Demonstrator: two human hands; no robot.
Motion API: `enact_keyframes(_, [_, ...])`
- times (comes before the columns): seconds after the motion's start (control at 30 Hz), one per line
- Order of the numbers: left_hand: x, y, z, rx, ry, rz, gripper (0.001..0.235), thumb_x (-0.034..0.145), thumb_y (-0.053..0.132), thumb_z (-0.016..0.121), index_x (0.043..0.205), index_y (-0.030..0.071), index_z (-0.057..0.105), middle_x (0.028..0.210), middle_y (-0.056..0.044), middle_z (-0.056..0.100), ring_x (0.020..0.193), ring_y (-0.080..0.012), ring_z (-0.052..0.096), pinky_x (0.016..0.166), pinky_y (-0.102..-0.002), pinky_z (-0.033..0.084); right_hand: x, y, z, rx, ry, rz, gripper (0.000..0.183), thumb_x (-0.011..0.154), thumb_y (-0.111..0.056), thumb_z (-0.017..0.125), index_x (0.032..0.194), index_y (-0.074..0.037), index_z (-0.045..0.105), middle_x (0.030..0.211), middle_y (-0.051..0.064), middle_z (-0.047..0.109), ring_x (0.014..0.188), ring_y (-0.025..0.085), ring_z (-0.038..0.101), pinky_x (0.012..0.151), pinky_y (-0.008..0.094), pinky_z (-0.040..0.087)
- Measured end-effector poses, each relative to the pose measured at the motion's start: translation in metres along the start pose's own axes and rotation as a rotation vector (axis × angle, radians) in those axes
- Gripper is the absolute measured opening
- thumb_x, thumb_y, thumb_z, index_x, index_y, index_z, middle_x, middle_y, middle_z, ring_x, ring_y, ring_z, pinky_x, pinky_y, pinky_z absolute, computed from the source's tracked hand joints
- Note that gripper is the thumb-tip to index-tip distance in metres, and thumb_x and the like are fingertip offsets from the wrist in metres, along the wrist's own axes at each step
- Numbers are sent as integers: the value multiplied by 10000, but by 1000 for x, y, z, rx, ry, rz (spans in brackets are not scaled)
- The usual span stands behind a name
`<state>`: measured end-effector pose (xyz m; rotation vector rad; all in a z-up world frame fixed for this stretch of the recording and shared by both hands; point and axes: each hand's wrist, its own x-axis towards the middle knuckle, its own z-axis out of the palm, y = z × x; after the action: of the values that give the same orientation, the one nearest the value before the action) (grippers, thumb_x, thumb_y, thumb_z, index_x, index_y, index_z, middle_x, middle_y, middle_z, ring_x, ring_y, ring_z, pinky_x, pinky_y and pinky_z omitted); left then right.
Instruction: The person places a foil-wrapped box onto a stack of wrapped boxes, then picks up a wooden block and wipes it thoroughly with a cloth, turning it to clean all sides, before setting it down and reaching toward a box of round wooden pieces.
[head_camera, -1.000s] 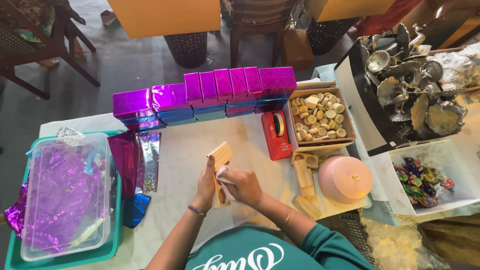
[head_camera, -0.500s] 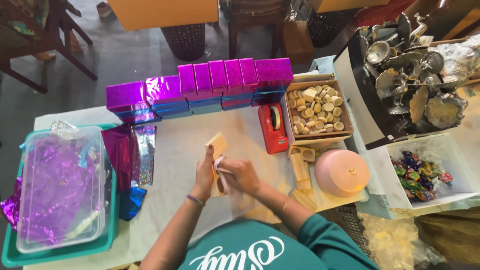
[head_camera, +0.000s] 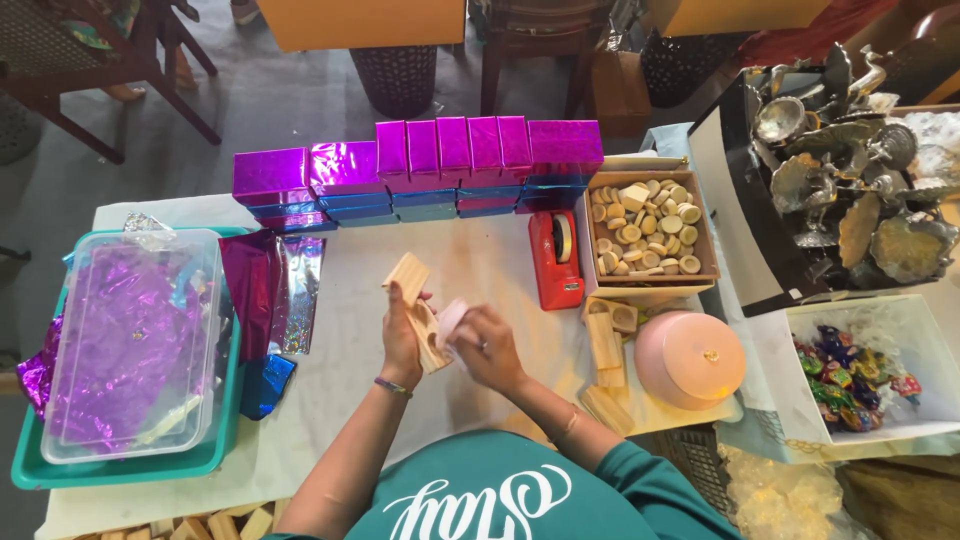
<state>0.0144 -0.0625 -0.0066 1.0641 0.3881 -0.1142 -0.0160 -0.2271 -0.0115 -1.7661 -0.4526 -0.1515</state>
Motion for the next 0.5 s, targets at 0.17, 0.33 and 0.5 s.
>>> enact_keyframes(0.17, [-1, -15, -6, -56, -39, -47, 706, 877, 729, 551, 1018, 42, 633, 752, -41, 600, 655, -133, 599, 594, -272, 498, 10, -32, -21, -332, -232, -414, 221, 819, -42, 682, 1033, -90, 704, 1080, 101, 703, 988, 302, 664, 882, 395, 508])
enact_keyframes(0.33, [-14, -11, 10, 119, -72, 163, 674, 948, 666, 584, 1057, 3, 632, 819, -41, 577, 709, -101, 549, 619, -245, 463, -13, -5, -8, -238, -256, -212, 159, 853, -51, 719, 1003, -76, 675, 1000, 112, 661, 903, 315, 672, 802, 391, 515])
enact_keyframes(0.5, [-21, -1, 16, 217, -118, 349, 649, 995, 625, 566, 1099, -13, 626, 851, -42, 568, 772, -88, 542, 659, -242, 463, -19, -2, -7, 252, -186, 211, 97, 944, -52, 666, 1033, -58, 703, 939, 148, 648, 845, 389, 633, 756, 368, 510])
